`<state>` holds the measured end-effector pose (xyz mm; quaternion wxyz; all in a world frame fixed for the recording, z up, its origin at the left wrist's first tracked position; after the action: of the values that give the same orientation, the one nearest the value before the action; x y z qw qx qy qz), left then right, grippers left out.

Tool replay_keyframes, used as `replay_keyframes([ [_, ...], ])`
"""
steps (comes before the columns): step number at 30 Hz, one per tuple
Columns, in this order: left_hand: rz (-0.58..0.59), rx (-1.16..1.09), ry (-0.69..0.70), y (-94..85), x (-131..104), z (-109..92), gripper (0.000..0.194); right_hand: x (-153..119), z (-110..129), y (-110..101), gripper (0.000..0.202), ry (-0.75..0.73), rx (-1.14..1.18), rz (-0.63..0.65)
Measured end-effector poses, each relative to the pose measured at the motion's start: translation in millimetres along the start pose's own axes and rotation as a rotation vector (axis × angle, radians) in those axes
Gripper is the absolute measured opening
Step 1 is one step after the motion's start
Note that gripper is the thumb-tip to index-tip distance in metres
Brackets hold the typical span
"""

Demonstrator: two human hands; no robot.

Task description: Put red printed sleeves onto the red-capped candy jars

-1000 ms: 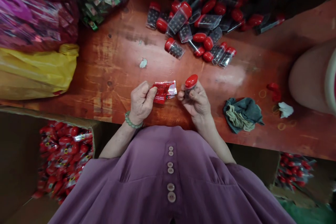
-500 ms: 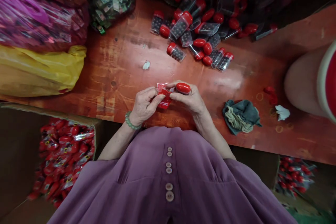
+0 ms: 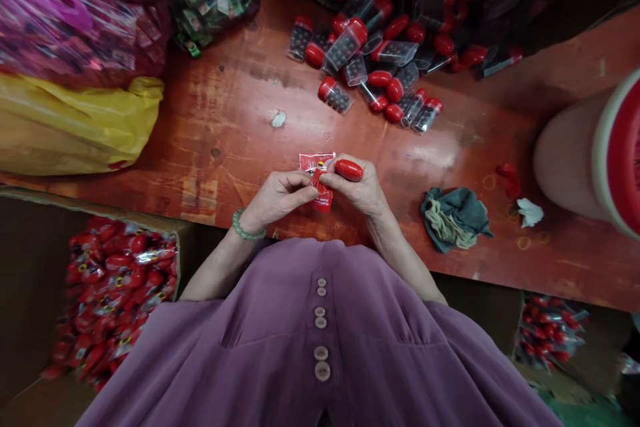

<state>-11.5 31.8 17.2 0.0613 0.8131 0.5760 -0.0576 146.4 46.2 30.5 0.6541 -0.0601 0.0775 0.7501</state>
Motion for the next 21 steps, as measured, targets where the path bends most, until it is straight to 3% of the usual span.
replay_keyframes([
  [10,0.033,-0.098,-0.094,-9.0,5.7,6.0,0.029,-0.1,0.4,0.7,0.017,-0.022,0.008,0.034],
  [21,-0.127,-0.160,-0.136,-5.2,3.9,8.1,0.028,-1.2,1.3,-2.5,0.021,-0.060,-0.061,0.086],
])
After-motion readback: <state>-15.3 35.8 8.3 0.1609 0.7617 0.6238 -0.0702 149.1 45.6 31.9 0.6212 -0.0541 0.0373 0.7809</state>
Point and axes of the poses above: each hand's wrist, its own x-axis towards the middle knuckle, its own y-axis out of the palm, z = x × y, the point moved 4 cm from there along x, towards the middle knuckle, and after that the axes turned 7 degrees about -z, right-handed, at the moved point
